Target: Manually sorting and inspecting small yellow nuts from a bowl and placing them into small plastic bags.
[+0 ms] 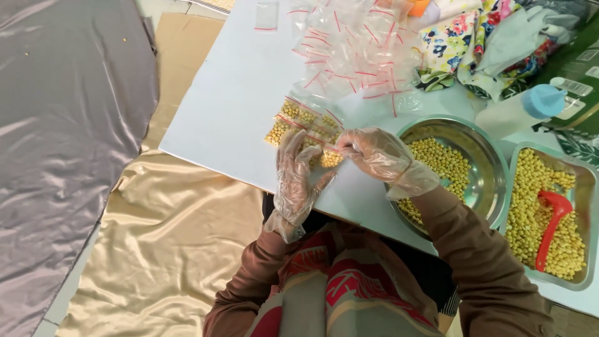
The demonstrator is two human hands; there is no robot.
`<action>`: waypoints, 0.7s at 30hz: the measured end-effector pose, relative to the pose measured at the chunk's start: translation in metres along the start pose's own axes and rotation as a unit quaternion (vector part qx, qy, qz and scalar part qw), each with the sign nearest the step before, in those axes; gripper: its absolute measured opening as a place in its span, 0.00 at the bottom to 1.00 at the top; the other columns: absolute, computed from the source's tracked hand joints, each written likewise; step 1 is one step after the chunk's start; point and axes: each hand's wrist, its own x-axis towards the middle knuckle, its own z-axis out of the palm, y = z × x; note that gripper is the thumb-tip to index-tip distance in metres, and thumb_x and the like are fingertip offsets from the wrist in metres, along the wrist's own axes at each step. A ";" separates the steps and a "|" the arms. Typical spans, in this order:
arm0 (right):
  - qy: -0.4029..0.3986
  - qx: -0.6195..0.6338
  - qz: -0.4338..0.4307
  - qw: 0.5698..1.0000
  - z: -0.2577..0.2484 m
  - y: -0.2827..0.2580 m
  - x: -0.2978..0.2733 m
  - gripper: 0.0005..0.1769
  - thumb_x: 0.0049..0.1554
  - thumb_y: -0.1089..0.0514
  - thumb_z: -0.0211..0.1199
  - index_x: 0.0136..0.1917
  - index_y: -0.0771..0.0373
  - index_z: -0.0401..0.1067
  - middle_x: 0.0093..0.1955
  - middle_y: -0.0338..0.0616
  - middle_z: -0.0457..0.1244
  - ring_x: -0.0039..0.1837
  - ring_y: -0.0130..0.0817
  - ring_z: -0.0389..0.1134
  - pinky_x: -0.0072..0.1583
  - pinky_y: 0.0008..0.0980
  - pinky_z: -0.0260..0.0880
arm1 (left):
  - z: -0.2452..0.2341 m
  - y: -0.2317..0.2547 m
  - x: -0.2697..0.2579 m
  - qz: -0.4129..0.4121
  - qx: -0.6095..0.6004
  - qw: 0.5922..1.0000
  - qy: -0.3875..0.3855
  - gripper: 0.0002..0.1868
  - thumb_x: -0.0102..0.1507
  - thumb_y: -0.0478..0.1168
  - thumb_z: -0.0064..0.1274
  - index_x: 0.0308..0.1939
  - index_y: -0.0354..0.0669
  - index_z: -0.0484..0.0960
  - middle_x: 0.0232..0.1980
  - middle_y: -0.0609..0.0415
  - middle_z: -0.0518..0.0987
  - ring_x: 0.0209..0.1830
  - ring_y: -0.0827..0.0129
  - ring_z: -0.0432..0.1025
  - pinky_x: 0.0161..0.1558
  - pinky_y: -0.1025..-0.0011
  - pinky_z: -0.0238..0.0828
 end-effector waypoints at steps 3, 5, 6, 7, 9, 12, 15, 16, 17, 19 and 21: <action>-0.011 -0.010 0.044 0.999 0.016 0.010 0.014 0.07 0.58 0.58 0.63 0.51 0.58 0.71 0.42 0.55 0.68 0.49 0.59 0.71 0.51 0.55 0.70 | 0.004 -0.001 0.001 -0.022 0.023 0.999 -0.035 0.23 0.57 0.45 0.69 0.52 0.48 0.76 0.73 0.40 0.65 0.75 0.34 0.56 0.70 0.34 0.50; -0.011 -0.020 0.057 0.998 0.016 0.008 0.020 0.08 0.59 0.57 0.63 0.51 0.59 0.71 0.42 0.57 0.68 0.50 0.61 0.71 0.51 0.56 0.70 | 0.007 -0.002 0.003 -0.029 0.046 0.997 -0.048 0.21 0.56 0.44 0.69 0.50 0.49 0.78 0.73 0.41 0.65 0.76 0.36 0.56 0.70 0.34 0.50; -0.012 -0.030 0.070 0.997 0.017 0.008 0.022 0.09 0.59 0.56 0.63 0.52 0.59 0.70 0.42 0.58 0.68 0.51 0.63 0.70 0.52 0.57 0.70 | 0.009 -0.001 0.003 -0.038 0.070 0.995 -0.060 0.20 0.55 0.44 0.70 0.48 0.49 0.80 0.73 0.43 0.66 0.77 0.38 0.56 0.70 0.34 0.51; -0.013 -0.030 0.070 0.997 0.024 0.014 0.025 0.09 0.59 0.56 0.63 0.52 0.59 0.70 0.42 0.58 0.68 0.51 0.63 0.70 0.52 0.57 0.70 | 0.010 -0.004 0.001 -0.039 0.070 0.995 -0.060 0.20 0.55 0.44 0.70 0.48 0.49 0.80 0.73 0.43 0.66 0.77 0.38 0.56 0.70 0.34 0.51; 0.000 -0.117 0.078 0.990 0.037 0.028 0.031 0.08 0.60 0.49 0.63 0.51 0.51 0.72 0.44 0.51 0.69 0.52 0.56 0.72 0.55 0.53 0.72 | 0.013 -0.009 -0.001 -0.076 0.078 0.988 -0.110 0.20 0.58 0.49 0.67 0.52 0.56 0.79 0.75 0.48 0.64 0.80 0.45 0.51 0.75 0.37 0.45; 0.016 -0.110 0.063 0.992 0.034 0.024 0.030 0.09 0.60 0.50 0.63 0.52 0.52 0.71 0.45 0.53 0.69 0.54 0.58 0.71 0.55 0.55 0.72 | 0.013 -0.008 0.000 -0.075 0.077 0.989 -0.102 0.18 0.62 0.49 0.63 0.54 0.58 0.78 0.75 0.49 0.64 0.80 0.45 0.51 0.74 0.37 0.46; 0.064 -0.090 0.003 0.994 0.005 0.012 0.014 0.08 0.60 0.52 0.66 0.53 0.50 0.72 0.47 0.47 0.69 0.54 0.52 0.72 0.54 0.49 0.73 | 0.009 -0.003 0.002 -0.075 0.061 0.991 -0.089 0.19 0.60 0.48 0.65 0.53 0.54 0.79 0.75 0.46 0.65 0.79 0.44 0.52 0.73 0.36 0.46; 0.066 -0.089 0.009 0.994 -0.012 0.005 0.003 0.08 0.60 0.52 0.66 0.53 0.50 0.72 0.47 0.47 0.69 0.54 0.52 0.72 0.54 0.49 0.73 | 0.008 -0.004 0.001 -0.072 0.058 0.991 -0.094 0.19 0.60 0.48 0.65 0.53 0.54 0.79 0.75 0.46 0.65 0.79 0.44 0.52 0.73 0.36 0.46; 0.084 -0.089 0.008 0.992 -0.029 -0.002 -0.008 0.07 0.62 0.54 0.65 0.54 0.54 0.73 0.47 0.48 0.68 0.53 0.52 0.72 0.55 0.49 0.74 | 0.008 -0.005 0.000 -0.050 0.075 0.993 -0.081 0.22 0.60 0.50 0.66 0.56 0.55 0.78 0.75 0.46 0.65 0.79 0.43 0.53 0.74 0.37 0.45; 0.105 -0.091 0.017 0.990 -0.055 0.002 -0.033 0.07 0.64 0.56 0.64 0.55 0.57 0.73 0.48 0.50 0.68 0.53 0.52 0.71 0.56 0.49 0.74 | 0.011 -0.003 -0.002 -0.023 0.085 0.993 -0.074 0.26 0.60 0.52 0.66 0.59 0.56 0.78 0.75 0.45 0.64 0.78 0.42 0.54 0.74 0.38 0.44; 0.108 -0.079 0.105 0.985 -0.073 0.020 -0.061 0.14 0.66 0.48 0.62 0.60 0.57 0.73 0.51 0.50 0.67 0.56 0.49 0.70 0.58 0.47 0.71 | 0.015 0.001 -0.003 0.029 0.070 0.996 -0.035 0.29 0.59 0.53 0.67 0.63 0.56 0.77 0.74 0.45 0.66 0.78 0.42 0.57 0.75 0.39 0.41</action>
